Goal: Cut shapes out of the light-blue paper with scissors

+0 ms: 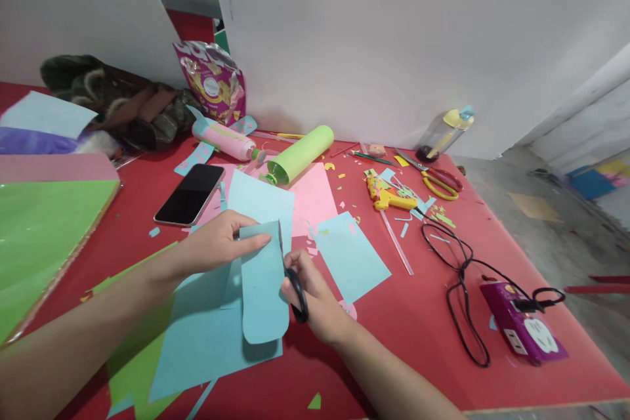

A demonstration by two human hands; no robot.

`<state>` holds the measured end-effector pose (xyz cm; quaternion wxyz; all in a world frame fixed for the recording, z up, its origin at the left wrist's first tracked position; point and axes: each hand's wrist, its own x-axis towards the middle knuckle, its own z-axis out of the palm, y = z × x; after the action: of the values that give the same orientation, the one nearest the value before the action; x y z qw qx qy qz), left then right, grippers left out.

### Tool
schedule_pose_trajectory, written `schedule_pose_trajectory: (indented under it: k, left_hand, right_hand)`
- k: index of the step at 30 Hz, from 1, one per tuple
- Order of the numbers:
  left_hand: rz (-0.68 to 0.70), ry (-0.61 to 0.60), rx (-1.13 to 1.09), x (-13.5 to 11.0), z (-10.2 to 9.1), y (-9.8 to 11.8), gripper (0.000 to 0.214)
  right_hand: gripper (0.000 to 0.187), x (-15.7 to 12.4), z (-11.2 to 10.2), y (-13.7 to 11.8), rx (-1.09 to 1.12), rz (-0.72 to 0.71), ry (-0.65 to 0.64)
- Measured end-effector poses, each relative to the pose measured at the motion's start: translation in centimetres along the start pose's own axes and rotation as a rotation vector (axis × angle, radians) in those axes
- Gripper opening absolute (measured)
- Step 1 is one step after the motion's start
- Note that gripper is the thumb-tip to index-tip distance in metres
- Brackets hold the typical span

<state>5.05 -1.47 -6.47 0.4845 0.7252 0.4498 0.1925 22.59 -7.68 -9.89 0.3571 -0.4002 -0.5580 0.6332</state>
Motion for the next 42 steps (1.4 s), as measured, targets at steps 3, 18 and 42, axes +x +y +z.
schedule_pose_trajectory:
  k: [3, 18, 42]
  left_hand:
    - [0.004, 0.001, -0.017, -0.01, 0.01, 0.02, 0.035]
    - [0.023, -0.006, -0.051, 0.02, 0.09, -0.09, 0.036]
    - [0.002, -0.042, -0.104, 0.08, 0.20, -0.18, 0.038]
  right_hand:
    - [0.042, -0.03, 0.11, -0.11, 0.011, 0.014, -0.003]
    - [0.040, -0.02, 0.44, -0.23, 0.075, 0.027, -0.003]
    - [0.041, -0.03, 0.54, 0.14, 0.115, 0.032, 0.027]
